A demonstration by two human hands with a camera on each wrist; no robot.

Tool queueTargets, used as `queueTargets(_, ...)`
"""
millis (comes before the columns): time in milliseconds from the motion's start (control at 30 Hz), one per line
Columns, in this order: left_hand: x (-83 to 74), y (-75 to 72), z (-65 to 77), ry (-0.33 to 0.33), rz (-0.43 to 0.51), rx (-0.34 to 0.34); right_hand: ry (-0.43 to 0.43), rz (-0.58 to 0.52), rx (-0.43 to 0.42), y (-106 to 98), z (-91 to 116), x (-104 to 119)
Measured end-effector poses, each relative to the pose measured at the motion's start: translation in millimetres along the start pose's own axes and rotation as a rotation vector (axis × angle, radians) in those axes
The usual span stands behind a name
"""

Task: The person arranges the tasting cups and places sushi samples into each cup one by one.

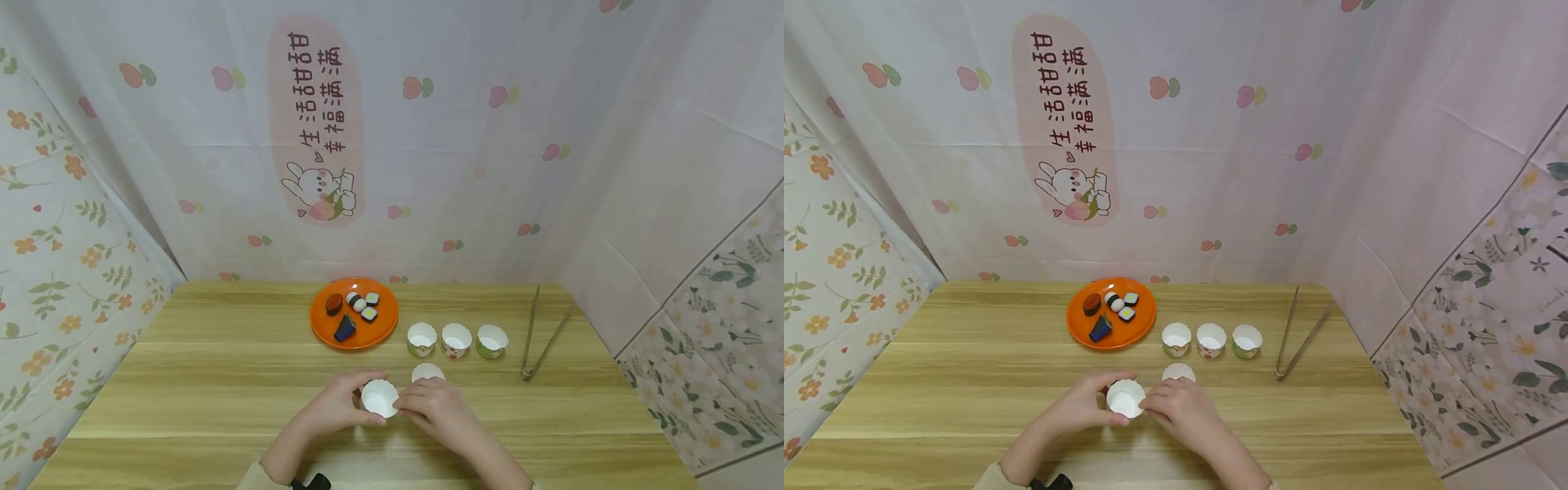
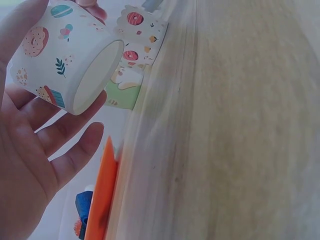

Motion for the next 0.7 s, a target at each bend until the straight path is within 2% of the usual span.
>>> queueTargets(300,-1.2,-0.6,0.7,0.002,0.028,0.002,-0.002,0.01,-0.02,-1.3,-1.7,0.4)
queueTargets(700,0.0,-0.5,0.3,0.019,0.001,-0.005,0.025,-0.002,-0.043,-5.3,-1.2,-1.5)
Point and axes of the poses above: each hand's wrist, its own z-axis away from the middle knuckle, its own y-axis out of the palm, x = y × z, the point moved 9 cm from there along -z, towards the middle knuckle, and after that the axes turned 15 degrees about -y, right-handed, at the moved point
